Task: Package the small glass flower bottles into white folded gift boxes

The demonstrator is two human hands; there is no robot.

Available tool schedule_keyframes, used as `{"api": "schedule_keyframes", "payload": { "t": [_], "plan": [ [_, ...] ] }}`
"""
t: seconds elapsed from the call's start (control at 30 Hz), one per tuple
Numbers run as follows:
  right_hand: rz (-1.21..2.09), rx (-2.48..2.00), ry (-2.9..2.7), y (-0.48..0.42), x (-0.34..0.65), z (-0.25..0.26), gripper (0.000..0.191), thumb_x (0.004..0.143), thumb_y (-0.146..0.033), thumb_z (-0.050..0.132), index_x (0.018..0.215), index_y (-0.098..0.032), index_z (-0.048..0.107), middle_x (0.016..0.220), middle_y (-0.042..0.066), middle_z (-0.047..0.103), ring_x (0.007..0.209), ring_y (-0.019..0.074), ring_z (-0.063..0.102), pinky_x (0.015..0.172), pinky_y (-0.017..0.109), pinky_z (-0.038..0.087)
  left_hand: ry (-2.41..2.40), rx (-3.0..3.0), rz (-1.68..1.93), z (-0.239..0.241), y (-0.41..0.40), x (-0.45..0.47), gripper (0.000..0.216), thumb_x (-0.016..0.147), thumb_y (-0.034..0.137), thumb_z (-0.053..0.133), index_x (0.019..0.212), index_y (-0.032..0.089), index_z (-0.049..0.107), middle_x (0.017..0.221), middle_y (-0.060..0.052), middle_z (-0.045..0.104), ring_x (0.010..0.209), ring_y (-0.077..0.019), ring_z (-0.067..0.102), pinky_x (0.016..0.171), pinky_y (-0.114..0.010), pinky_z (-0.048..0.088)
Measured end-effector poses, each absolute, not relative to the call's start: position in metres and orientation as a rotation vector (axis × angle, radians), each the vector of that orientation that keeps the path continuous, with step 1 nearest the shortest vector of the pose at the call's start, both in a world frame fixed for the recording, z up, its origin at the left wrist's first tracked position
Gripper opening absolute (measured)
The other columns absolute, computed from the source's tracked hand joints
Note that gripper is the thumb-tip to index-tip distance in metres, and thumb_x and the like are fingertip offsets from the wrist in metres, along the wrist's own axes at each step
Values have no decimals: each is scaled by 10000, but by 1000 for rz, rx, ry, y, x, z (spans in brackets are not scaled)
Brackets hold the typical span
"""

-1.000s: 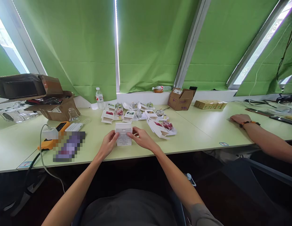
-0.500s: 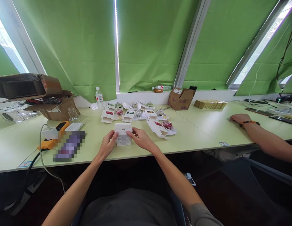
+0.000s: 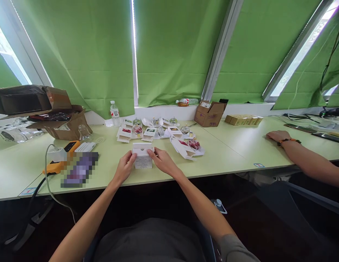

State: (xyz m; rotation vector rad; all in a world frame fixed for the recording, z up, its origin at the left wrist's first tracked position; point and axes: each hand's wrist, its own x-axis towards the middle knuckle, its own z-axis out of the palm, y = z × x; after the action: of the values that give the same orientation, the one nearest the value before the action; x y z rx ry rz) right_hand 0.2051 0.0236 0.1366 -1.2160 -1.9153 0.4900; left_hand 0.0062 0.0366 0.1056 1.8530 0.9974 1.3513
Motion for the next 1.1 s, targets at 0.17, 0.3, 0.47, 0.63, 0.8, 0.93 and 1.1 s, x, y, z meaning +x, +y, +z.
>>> {"api": "schedule_keyframes", "payload": {
  "t": [0.17, 0.3, 0.47, 0.63, 0.8, 0.93, 1.1],
  "plan": [
    [502, -1228, -1892, 23, 202, 134, 483, 940, -604, 353, 761, -194, 532, 702, 1, 600, 615, 140, 506, 579, 256, 338, 990, 1865, 1345, 104, 38, 6, 349, 946, 453, 428, 952, 154, 607, 890, -41, 633, 864, -194, 559, 740, -258, 429],
    [491, -1256, -1859, 23, 199, 132, 499, 936, -610, 348, 823, -192, 596, 737, 20, 626, 652, 159, 532, 601, 264, 361, 995, 1866, 1354, 103, 39, 5, 357, 948, 453, 426, 980, 153, 617, 885, -42, 637, 870, -199, 560, 737, -263, 431],
    [484, -1298, -1841, 23, 197, 131, 505, 925, -610, 370, 901, -186, 642, 724, 38, 633, 664, 181, 549, 611, 278, 384, 1014, 1864, 1368, 103, 39, 5, 361, 941, 467, 435, 900, 153, 608, 851, -40, 634, 859, -202, 569, 731, -269, 439],
    [477, -1296, -1863, 23, 197, 133, 506, 927, -601, 367, 896, -178, 643, 740, 34, 637, 658, 170, 547, 610, 271, 382, 1044, 1872, 1376, 106, 36, 7, 377, 932, 487, 442, 853, 157, 605, 800, -32, 624, 823, -198, 575, 718, -275, 445],
    [465, -1300, -1866, 23, 196, 133, 500, 943, -580, 344, 870, -181, 635, 748, 28, 642, 651, 161, 539, 605, 271, 365, 1108, 1872, 1374, 107, 34, 7, 410, 919, 523, 444, 843, 160, 618, 775, -32, 631, 784, -199, 583, 685, -282, 456],
    [472, -1284, -1863, 23, 196, 131, 494, 946, -572, 347, 889, -181, 643, 750, 25, 641, 657, 160, 540, 608, 269, 363, 1086, 1911, 1358, 106, 34, 7, 399, 943, 498, 413, 924, 154, 616, 864, -53, 659, 799, -197, 605, 697, -290, 471],
    [482, -1286, -1846, 24, 195, 130, 490, 943, -566, 352, 894, -177, 647, 759, 32, 648, 670, 165, 543, 613, 270, 369, 1027, 1907, 1489, 105, 33, 8, 452, 886, 428, 573, 1257, 186, 483, 1184, -104, 621, 991, -223, 635, 852, -354, 505]
  ]
}}
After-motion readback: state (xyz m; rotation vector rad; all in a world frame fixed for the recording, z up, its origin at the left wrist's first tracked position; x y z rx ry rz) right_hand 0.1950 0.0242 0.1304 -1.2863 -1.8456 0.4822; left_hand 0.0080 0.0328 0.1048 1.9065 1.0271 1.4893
